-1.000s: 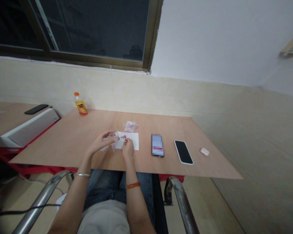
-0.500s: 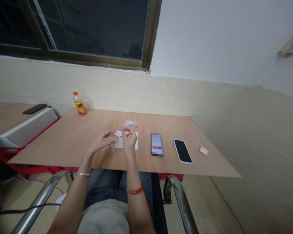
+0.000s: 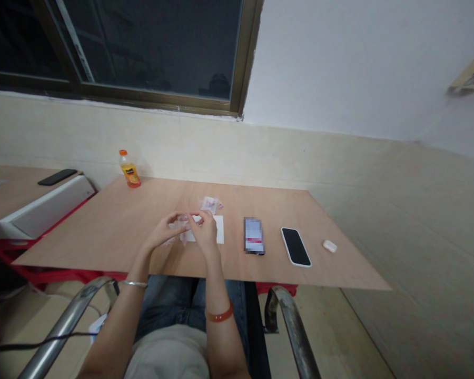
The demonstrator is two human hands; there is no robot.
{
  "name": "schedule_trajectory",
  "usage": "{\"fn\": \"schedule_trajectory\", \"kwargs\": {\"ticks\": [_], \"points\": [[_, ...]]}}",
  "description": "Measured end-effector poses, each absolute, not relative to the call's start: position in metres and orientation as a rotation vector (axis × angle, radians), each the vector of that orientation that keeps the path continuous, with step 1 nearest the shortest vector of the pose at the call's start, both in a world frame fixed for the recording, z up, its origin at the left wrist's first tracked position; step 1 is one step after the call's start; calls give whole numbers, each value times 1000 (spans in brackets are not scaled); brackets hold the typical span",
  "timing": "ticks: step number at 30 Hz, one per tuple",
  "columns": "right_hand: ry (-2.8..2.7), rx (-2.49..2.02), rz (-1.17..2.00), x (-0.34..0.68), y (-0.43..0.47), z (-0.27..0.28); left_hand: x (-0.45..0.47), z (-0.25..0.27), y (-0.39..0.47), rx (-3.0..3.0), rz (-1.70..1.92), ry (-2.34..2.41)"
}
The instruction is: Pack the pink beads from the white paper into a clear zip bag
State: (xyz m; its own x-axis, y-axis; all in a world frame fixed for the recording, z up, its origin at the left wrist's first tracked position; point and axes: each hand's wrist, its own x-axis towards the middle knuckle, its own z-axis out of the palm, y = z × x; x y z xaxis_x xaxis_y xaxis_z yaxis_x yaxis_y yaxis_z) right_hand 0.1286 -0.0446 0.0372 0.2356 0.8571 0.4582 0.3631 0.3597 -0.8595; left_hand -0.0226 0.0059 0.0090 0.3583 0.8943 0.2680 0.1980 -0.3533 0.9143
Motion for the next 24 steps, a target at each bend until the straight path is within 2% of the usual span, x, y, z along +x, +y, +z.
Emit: {"fn": "schedule_trajectory", "kwargs": {"ticks": [10, 24], "points": [[-1543, -1166, 665, 131, -41, 27, -19, 10, 6, 1779, 1114, 920], [-1223, -940, 835, 140, -52, 52, -9, 49, -15, 1396, 1105, 769]]}}
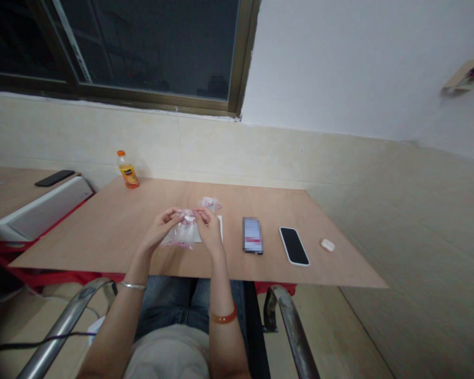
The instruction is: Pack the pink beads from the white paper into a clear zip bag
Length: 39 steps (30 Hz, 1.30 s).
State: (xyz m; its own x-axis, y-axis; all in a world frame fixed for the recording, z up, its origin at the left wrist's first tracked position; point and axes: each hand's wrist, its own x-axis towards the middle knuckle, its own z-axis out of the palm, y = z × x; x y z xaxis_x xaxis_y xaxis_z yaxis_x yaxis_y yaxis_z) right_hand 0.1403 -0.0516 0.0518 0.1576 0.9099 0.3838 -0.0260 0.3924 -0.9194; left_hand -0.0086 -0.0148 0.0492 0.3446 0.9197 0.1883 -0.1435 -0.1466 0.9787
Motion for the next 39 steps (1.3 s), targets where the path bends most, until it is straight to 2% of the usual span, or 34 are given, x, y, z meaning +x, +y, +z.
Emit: {"fn": "schedule_trajectory", "kwargs": {"ticks": [21, 39], "points": [[-1179, -927, 910, 137, -58, 62, -10, 56, -16, 1532, 1275, 812], [-1206, -925, 804, 143, -60, 62, -2, 63, -27, 1610, 1238, 752]]}}
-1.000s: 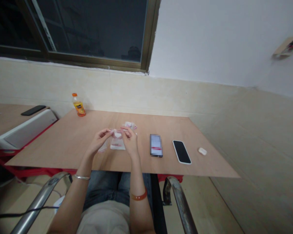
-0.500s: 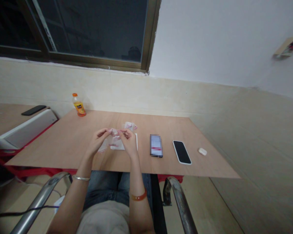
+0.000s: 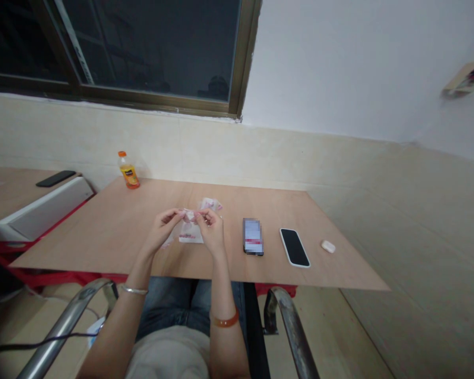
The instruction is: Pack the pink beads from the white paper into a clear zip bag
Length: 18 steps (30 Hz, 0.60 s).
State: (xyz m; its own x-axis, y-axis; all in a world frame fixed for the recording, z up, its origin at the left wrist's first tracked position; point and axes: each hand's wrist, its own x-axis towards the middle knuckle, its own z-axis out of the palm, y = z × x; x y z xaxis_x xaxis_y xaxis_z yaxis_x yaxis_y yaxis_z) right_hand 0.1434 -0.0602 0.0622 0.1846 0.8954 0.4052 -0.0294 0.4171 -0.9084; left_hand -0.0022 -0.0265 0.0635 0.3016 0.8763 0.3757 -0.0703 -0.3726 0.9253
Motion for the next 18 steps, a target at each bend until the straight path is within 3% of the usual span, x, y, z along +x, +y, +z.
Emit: {"fn": "schedule_trajectory", "kwargs": {"ticks": [18], "points": [[-1354, -971, 889, 147, -71, 70, 13, 68, -38, 1561, 1184, 749]]}}
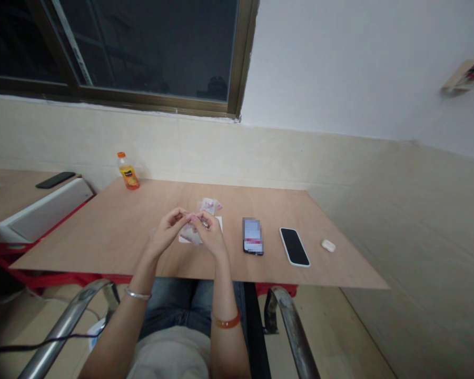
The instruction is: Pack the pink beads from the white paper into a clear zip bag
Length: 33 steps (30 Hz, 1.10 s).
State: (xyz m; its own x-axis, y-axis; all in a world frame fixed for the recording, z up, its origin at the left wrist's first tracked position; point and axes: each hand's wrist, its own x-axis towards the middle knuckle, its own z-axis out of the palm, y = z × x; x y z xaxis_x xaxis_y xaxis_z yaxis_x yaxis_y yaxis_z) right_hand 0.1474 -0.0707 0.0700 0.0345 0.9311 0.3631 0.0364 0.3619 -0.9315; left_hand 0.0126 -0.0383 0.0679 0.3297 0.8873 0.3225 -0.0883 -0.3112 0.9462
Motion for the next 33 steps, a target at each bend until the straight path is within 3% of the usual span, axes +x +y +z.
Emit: {"fn": "schedule_trajectory", "kwargs": {"ticks": [33], "points": [[-1248, -947, 904, 150, -70, 63, 6, 71, -37, 1536, 1211, 686]]}}
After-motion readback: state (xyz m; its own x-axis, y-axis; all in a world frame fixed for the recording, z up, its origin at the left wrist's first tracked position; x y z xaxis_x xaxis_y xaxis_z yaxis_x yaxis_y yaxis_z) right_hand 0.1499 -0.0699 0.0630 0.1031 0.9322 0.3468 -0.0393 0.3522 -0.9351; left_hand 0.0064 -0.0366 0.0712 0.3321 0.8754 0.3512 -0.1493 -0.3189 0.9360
